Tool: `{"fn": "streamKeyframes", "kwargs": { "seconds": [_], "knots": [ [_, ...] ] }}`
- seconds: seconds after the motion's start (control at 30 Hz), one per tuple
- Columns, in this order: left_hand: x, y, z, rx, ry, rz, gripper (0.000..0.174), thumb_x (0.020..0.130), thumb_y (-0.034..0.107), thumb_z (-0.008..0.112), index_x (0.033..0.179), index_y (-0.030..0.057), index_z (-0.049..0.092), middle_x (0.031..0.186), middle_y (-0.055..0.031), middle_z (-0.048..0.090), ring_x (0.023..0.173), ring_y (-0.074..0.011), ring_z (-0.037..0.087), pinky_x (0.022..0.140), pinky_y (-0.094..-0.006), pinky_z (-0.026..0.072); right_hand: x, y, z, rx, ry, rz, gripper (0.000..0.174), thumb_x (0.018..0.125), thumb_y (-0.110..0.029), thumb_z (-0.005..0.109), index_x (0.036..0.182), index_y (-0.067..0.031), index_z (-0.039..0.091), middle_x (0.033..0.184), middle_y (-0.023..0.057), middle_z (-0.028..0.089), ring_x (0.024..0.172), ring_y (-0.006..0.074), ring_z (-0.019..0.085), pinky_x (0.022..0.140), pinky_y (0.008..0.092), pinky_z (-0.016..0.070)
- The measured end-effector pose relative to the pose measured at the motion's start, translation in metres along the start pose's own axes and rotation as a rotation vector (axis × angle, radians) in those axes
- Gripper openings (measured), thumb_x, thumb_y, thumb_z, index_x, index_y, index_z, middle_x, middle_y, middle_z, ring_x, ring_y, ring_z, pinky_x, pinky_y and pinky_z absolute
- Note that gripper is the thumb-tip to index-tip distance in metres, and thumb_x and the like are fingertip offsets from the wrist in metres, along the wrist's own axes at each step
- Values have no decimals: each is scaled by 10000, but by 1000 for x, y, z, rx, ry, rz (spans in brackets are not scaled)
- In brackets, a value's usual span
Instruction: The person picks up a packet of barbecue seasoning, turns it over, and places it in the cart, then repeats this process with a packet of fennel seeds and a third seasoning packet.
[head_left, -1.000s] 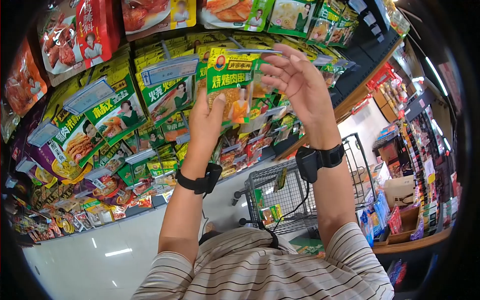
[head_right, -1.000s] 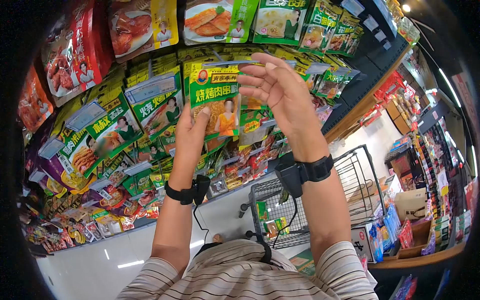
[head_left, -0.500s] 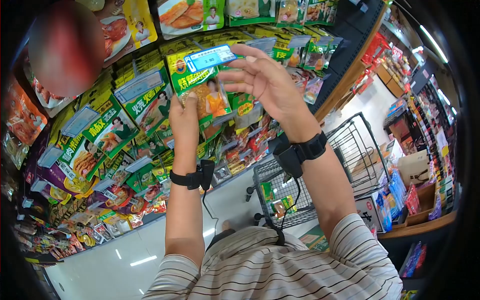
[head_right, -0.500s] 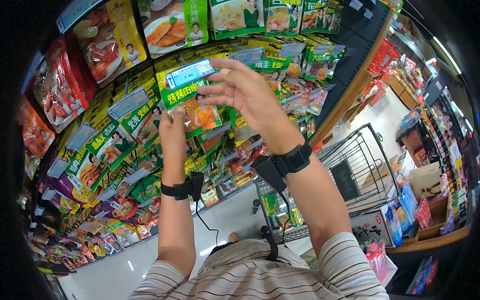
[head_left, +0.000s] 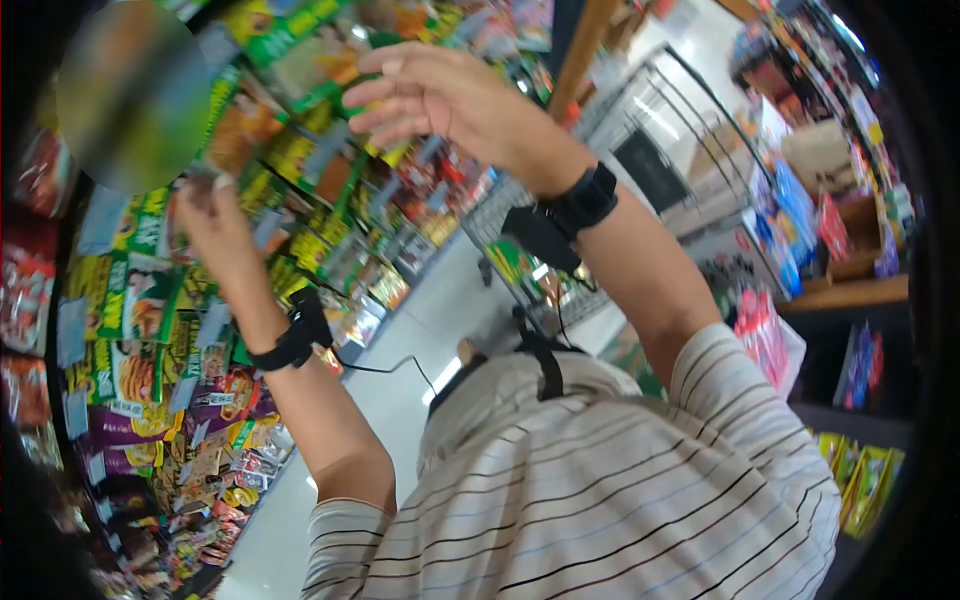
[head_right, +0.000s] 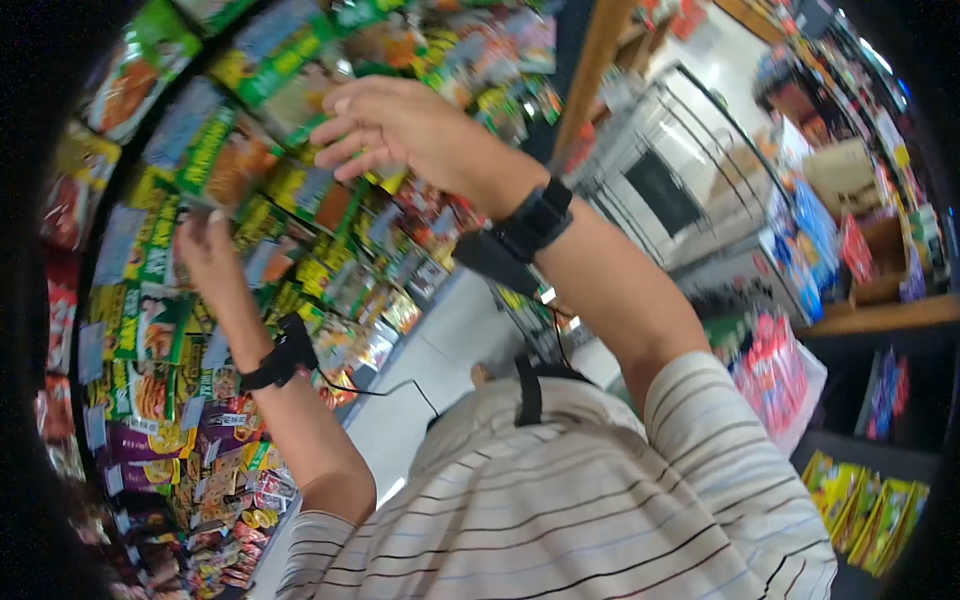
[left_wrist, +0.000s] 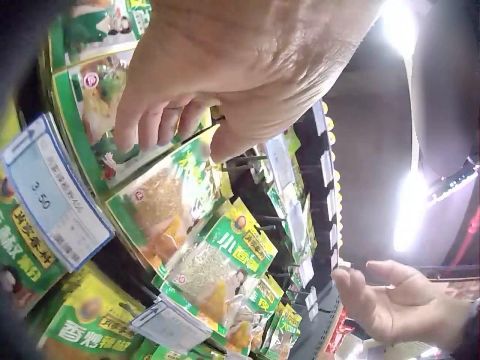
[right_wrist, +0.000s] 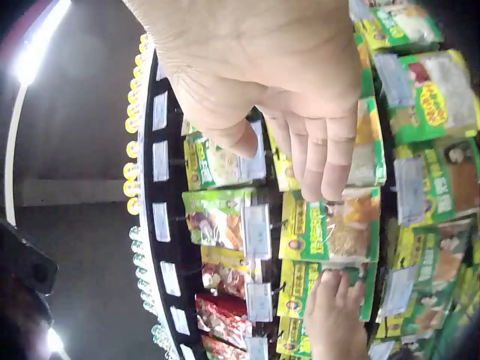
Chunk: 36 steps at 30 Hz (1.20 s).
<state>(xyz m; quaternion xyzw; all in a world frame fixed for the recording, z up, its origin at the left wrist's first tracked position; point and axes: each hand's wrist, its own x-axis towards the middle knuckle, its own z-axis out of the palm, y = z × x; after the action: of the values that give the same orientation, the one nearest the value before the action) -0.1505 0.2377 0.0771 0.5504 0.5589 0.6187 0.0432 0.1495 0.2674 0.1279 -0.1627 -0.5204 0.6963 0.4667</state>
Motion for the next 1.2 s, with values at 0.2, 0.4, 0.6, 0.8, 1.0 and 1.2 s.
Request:
{"fn": "streamKeyframes", "kwargs": {
  "seconds": [0.2,0.4,0.6,0.8,1.0,1.2],
  "knots": [
    [-94,59,-2,-125,-102,-124,376,1016,238,577,1257,-46,531,1214,-140,603,1097,-199,588,928,-327,486,-84,4,-113,-118,291,49,410,1035,-274,503,1279,52,551,1144,174,676,990,241,693,847,359,582],
    [-185,20,39,-236,-780,-768,291,1022,238,568,1194,3,581,1037,-74,662,993,-149,624,848,-283,492,-156,30,-197,-68,688,190,296,976,-218,578,1126,36,589,1024,146,673,902,234,683,792,357,584],
    [-229,33,79,-187,-905,-937,326,1019,252,565,1210,-11,578,1038,-88,668,948,-160,651,815,-294,509,-208,104,-262,59,752,426,205,957,-174,594,1036,14,571,988,125,646,848,219,667,759,391,586],
    [-243,54,106,-84,-924,-1023,345,1020,251,560,1229,-24,567,1068,-109,662,976,-180,654,848,-307,512,-257,190,-309,161,1003,628,221,952,-157,593,1065,29,552,940,131,616,806,223,664,703,368,595],
    [-263,60,123,-18,-906,-1094,339,1019,272,554,1200,-13,585,1054,-111,665,957,-187,660,828,-324,529,-262,242,-353,-387,980,909,363,884,-274,653,1065,30,570,977,196,659,898,310,694,753,430,569],
    [-268,71,147,24,-894,-1211,317,1006,230,577,1208,-15,573,1049,-89,660,965,-168,649,844,-310,516,-237,254,-361,-974,823,938,548,832,-435,694,1115,24,596,1089,247,674,1053,394,651,900,463,512]
  ]
}}
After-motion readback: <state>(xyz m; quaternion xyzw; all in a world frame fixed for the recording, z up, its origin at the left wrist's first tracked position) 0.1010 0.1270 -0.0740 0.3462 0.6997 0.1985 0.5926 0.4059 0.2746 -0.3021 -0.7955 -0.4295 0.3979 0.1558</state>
